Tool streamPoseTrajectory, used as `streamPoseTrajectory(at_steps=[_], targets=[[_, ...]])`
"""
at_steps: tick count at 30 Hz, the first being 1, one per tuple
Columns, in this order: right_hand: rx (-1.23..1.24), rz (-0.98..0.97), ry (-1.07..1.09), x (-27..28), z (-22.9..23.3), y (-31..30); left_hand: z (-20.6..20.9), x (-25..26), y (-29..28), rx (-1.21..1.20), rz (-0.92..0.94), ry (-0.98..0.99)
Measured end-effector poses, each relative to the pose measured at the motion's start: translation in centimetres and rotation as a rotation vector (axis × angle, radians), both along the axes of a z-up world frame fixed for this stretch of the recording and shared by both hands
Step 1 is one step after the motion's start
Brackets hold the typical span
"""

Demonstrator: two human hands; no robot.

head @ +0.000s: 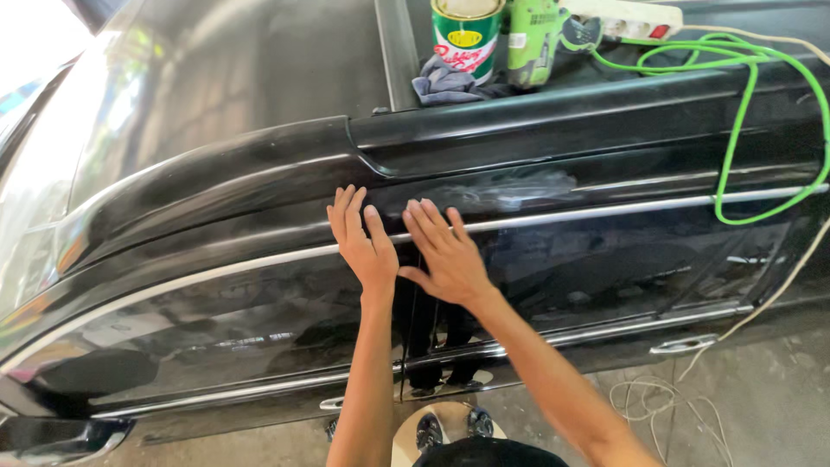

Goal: The person applies a polishing compound to the exterior trim of a black car and uses a power polisher to buff the surface, then wipes it clean with a cloth.

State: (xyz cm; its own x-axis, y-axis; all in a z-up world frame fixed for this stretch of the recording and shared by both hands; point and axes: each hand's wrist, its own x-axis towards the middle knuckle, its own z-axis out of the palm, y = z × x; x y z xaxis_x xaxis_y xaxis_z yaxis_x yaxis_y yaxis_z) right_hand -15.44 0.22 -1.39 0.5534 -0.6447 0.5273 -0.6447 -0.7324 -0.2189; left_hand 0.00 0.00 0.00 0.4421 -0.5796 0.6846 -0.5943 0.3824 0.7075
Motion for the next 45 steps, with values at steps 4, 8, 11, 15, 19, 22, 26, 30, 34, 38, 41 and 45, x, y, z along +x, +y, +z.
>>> streamPoseTrajectory(at_steps=[4,8,11,15,19,22,26,30,34,38,41,45], targets=[[-0.189,-0.425,-0.159,-7.3,-0.9,-0.7,1.2,-1.9,-0.1,-0.039,0.034,-0.042],[-0.197,-0.406,-0.356,-5.7,-2.1,1.6,1.4,-6.5,-0.6,-0.063,-0.014,-0.065],[-0.204,-0.536,-0.329,-9.6,-2.2,1.1,1.5,-8.2,-0.8,-0.055,-0.11,-0.108],[-0.179,-0.739,-0.539,-12.3,-1.2,-2.0,1.4,-9.1,-0.9,-0.059,-0.124,-0.128],[-0.272,-0.527,-0.42,-7.2,-1.7,-2.0,1.6,-9.7,-1.3,-0.046,-0.122,-0.119],[-0.065,-0.353,0.032,-10.5,-1.8,-0.6,1.7,-9.0,-1.0,-0.059,-0.15,-0.159],[-0.142,-0.631,-0.279,-12.1,0.1,-2.5,2.0,-8.0,-0.6,-0.051,-0.22,-0.169],[-0.162,-0.414,-0.231,-4.0,0.4,-1.7,2.0,-7.9,-0.8,-0.029,-0.248,-0.075],[-0.088,-0.26,-0.063,-7.0,1.3,-0.8,1.7,-5.1,0.0,-0.03,-0.213,-0.09],[-0.16,-0.531,-0.269,-2.9,2.1,-1.5,1.3,-1.7,1.0,-0.051,-0.055,-0.099],[-0.236,-0.378,-0.051,4.1,2.4,-1.0,1.1,-0.1,1.3,-0.051,-0.046,-0.102],[-0.134,-0.028,0.113,6.2,2.3,0.4,0.8,3.4,2.5,-0.016,-0.033,-0.073]])
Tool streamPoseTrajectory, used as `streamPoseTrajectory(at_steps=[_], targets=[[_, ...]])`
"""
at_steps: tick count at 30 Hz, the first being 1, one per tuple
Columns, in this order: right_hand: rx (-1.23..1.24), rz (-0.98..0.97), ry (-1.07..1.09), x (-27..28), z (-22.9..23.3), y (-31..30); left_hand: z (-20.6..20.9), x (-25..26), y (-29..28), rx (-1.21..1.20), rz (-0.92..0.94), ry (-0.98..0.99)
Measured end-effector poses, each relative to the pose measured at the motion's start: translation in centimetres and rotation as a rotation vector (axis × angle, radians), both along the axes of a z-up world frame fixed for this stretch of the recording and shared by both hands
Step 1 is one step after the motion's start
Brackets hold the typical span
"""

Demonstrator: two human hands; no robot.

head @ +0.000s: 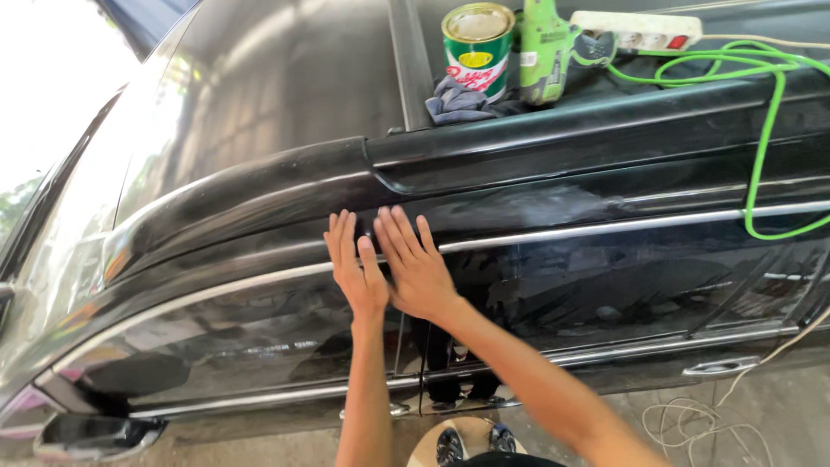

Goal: The person applies a polishing compound to the exterior trim of a black car and uses a power polisher to buff the surface, then wipes it clean with a cloth.

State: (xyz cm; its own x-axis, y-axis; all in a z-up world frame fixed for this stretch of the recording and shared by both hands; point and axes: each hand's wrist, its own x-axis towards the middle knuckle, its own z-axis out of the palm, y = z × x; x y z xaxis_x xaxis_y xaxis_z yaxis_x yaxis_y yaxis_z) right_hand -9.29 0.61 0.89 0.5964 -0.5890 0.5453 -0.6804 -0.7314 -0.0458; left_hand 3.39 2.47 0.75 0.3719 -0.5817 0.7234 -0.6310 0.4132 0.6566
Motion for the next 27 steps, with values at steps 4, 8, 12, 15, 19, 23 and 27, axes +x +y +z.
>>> streamPoseTrajectory(at_steps=[4,8,12,15,19,23,27], targets=[[0.002,0.134,-0.037,-3.1,0.2,-0.3,-0.4,2.1,1.2,0.064,-0.021,-0.05],[-0.076,-0.026,-0.198,1.9,0.5,0.8,-0.7,1.3,1.6,0.067,-0.071,-0.062],[0.03,0.082,0.026,-1.4,0.3,1.1,-1.3,-0.3,2.2,0.083,-0.05,-0.12],[0.063,-0.076,-0.122,-6.8,0.1,1.5,-1.8,-3.3,2.1,0.096,-0.099,-0.232],[-0.007,-0.206,-0.394,-7.6,-1.2,1.9,-2.2,-7.4,1.8,0.103,-0.182,-0.209],[-0.023,-0.289,0.086,-11.8,-2.0,1.5,-2.3,-10.2,1.1,0.11,-0.229,-0.221],[-0.003,-0.483,-0.295,-17.6,-1.4,0.2,-2.4,-12.3,0.8,0.125,-0.219,-0.241]])
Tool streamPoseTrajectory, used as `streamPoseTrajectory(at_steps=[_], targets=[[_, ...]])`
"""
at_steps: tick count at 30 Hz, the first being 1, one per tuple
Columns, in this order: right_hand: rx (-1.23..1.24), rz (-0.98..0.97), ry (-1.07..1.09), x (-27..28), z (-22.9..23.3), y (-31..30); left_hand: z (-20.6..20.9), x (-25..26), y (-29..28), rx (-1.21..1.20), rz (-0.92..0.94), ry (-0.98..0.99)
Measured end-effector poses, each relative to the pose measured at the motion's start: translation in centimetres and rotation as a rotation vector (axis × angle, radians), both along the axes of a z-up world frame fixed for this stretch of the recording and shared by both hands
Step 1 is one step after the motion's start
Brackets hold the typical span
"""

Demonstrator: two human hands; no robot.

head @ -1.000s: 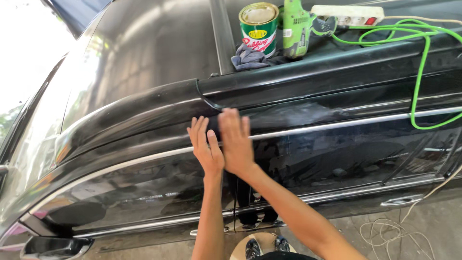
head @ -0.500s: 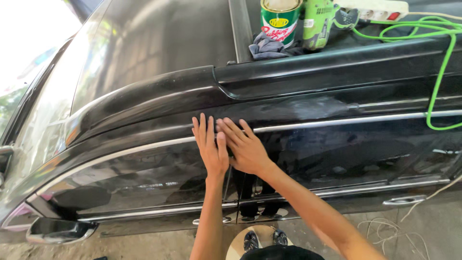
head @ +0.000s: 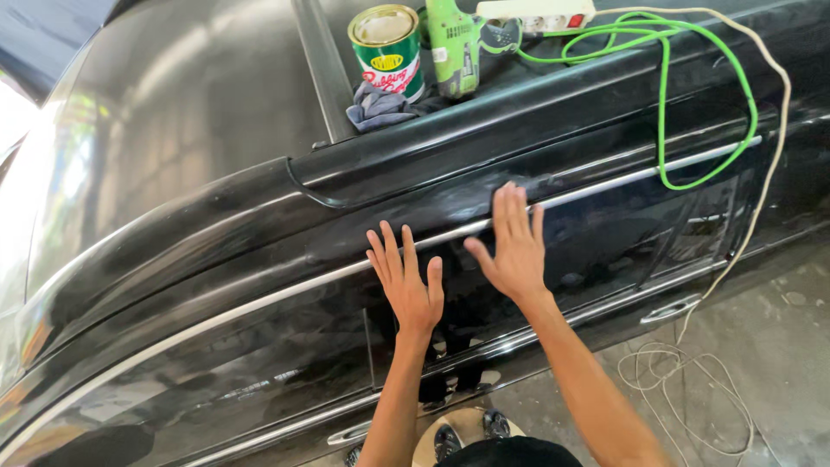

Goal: The person applies a polishing compound to the exterior trim of a black car and uses a power polisher to buff the surface, then wipes it clean with a cloth.

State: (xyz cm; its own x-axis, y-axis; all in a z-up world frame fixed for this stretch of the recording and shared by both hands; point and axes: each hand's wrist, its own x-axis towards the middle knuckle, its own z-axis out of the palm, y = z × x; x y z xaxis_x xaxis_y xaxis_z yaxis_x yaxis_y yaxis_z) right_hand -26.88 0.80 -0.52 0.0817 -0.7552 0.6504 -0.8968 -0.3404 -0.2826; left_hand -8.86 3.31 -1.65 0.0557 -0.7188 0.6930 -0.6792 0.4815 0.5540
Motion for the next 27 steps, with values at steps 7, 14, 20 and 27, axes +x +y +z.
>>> streamPoseTrajectory(at_steps=[7,14,20,27], targets=[[0.115,0.008,0.146,-3.2,-1.0,0.3,0.4,-5.3,-1.6,-0.02,-0.119,-0.039],[-0.044,-0.028,-0.13,-1.9,-0.7,-0.8,0.7,-7.3,-2.0,-0.04,-0.128,-0.023],[0.007,-0.082,-0.105,-2.7,2.2,-3.2,1.2,-7.1,-2.1,-0.054,-0.106,0.021],[-0.02,-0.05,-0.086,-3.2,2.7,-3.4,1.5,-7.4,-2.3,-0.065,-0.087,0.056]])
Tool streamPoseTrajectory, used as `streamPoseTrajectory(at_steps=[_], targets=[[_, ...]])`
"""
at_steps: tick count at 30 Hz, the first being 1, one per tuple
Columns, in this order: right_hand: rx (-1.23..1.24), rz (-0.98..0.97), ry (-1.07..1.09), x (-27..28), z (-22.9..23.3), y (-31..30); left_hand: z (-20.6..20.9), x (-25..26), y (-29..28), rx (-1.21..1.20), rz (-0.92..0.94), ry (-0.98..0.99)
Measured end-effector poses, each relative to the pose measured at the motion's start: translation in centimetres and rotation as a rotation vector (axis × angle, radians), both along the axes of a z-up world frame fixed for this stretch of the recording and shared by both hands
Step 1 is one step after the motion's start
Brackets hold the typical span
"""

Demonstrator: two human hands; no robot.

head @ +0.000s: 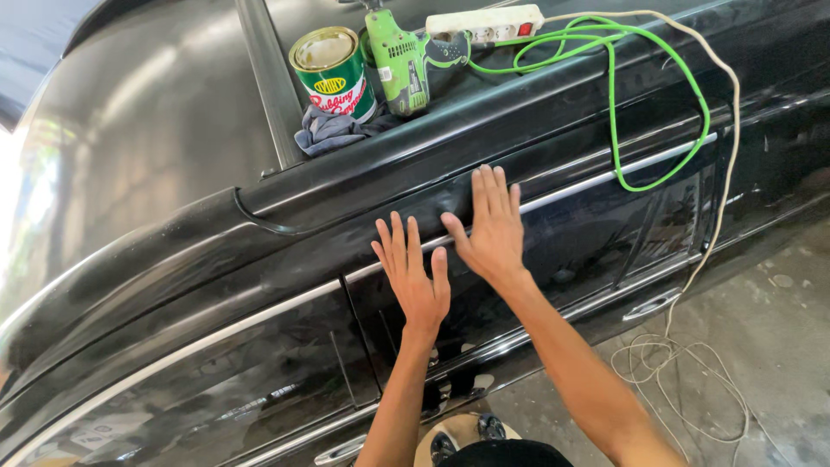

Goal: The person applies a polishing compound to the exterior trim of a black car and uses a power polisher to buff the surface, then wipes it clean with a cloth.

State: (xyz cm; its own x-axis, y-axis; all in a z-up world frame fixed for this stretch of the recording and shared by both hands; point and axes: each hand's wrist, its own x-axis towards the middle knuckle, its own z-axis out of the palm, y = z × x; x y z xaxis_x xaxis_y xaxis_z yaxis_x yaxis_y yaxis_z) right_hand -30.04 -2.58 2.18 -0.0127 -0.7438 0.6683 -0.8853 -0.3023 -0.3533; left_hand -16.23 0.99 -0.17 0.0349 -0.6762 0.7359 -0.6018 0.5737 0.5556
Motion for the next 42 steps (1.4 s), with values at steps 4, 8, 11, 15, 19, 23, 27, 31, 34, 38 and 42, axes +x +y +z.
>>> streamPoseTrajectory(at_steps=[4,8,11,15,19,23,27,31,34,38,42], targets=[[0.022,0.247,0.069,0.8,-0.8,1.0,0.1,-0.2,-0.3,0.006,-0.007,0.022],[0.028,-0.003,-0.015,2.0,-0.4,0.5,-0.1,2.3,0.5,0.0,0.07,0.043],[-0.032,0.127,-0.025,8.3,-0.7,1.3,-0.8,5.8,0.9,0.006,0.18,0.059],[-0.02,0.334,0.044,15.6,-0.8,2.3,-1.4,11.2,2.3,0.007,0.364,0.091],[-0.007,0.437,0.139,22.1,-0.9,3.2,-1.4,16.9,4.8,0.026,0.529,0.114],[-0.051,0.541,0.235,26.6,-1.2,4.5,-1.0,20.1,6.2,0.029,0.624,0.133],[0.027,0.66,0.25,22.9,-1.7,5.5,-0.6,19.8,6.1,0.028,0.546,0.105],[0.012,0.337,0.063,18.7,-2.1,6.5,-0.2,18.3,5.3,0.03,0.487,0.105],[0.015,0.222,0.422,20.2,-3.1,7.6,-0.7,16.2,4.3,0.033,0.419,0.108],[0.064,0.257,0.085,15.7,-2.8,7.2,-1.2,14.2,3.8,0.044,0.344,0.071],[0.085,0.167,0.106,13.2,-2.9,7.9,-1.4,11.0,2.4,-0.004,0.285,0.035]])
